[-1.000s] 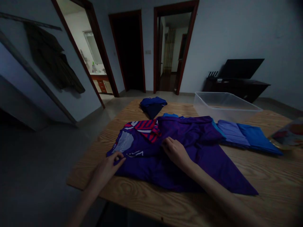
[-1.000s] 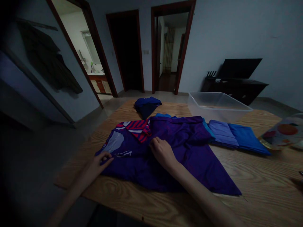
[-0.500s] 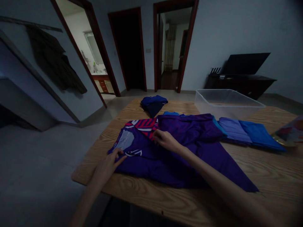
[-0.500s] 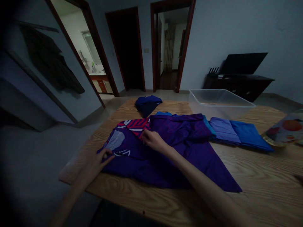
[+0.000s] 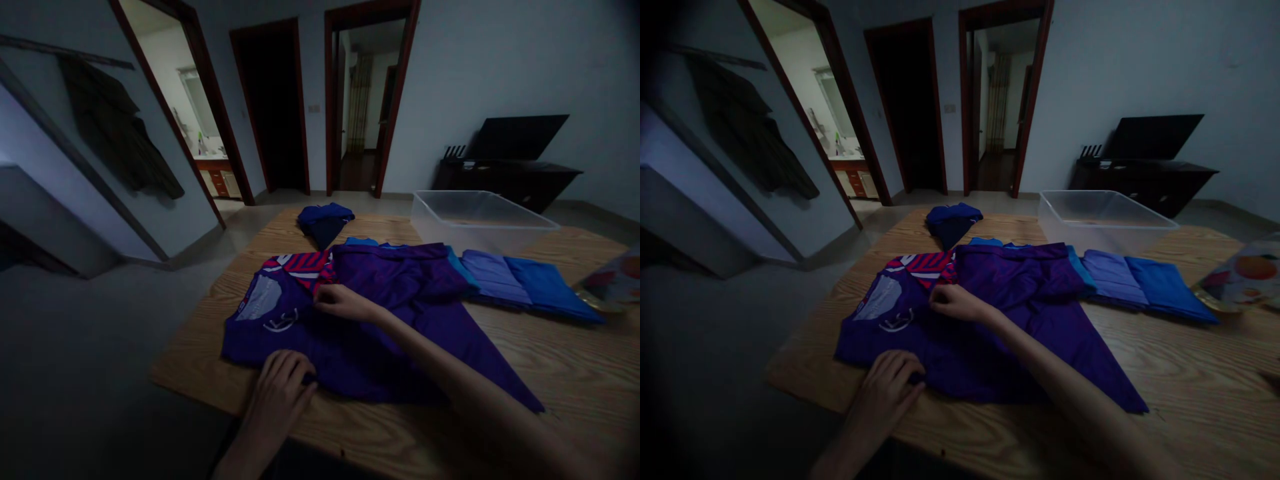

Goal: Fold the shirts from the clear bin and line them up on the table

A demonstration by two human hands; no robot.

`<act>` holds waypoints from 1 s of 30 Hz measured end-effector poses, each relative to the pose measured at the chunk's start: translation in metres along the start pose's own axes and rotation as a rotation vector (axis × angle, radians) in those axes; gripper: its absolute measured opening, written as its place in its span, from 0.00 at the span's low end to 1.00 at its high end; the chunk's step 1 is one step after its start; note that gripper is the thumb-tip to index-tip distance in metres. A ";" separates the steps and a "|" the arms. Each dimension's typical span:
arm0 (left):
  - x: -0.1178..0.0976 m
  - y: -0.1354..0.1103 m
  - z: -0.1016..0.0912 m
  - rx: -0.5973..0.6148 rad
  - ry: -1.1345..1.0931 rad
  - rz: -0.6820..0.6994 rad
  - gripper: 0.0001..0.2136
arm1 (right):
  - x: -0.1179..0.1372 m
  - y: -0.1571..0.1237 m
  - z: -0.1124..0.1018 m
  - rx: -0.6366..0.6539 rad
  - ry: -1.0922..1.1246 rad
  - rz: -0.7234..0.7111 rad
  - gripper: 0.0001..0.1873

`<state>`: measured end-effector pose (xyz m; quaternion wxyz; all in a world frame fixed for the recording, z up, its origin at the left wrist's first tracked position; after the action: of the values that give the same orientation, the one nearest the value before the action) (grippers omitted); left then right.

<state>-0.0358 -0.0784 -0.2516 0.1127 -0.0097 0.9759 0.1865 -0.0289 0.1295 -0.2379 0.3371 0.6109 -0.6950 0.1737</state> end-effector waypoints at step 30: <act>0.085 0.137 0.073 0.233 0.106 -0.017 0.38 | -0.034 0.013 -0.053 -0.033 -0.677 0.002 0.12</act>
<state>-0.1114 0.0780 -0.2872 0.0627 -0.0149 0.9955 0.0699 -0.0270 0.1917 -0.2209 0.0970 0.6278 -0.7707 -0.0499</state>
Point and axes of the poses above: each hand's wrist, its own y-axis towards the middle knuckle, its own z-axis out of the palm, x = y × z, the point moved 9 cm from there along y, towards the middle knuckle, and after that the axes turned 5 degrees about y, right-handed, at the moved point
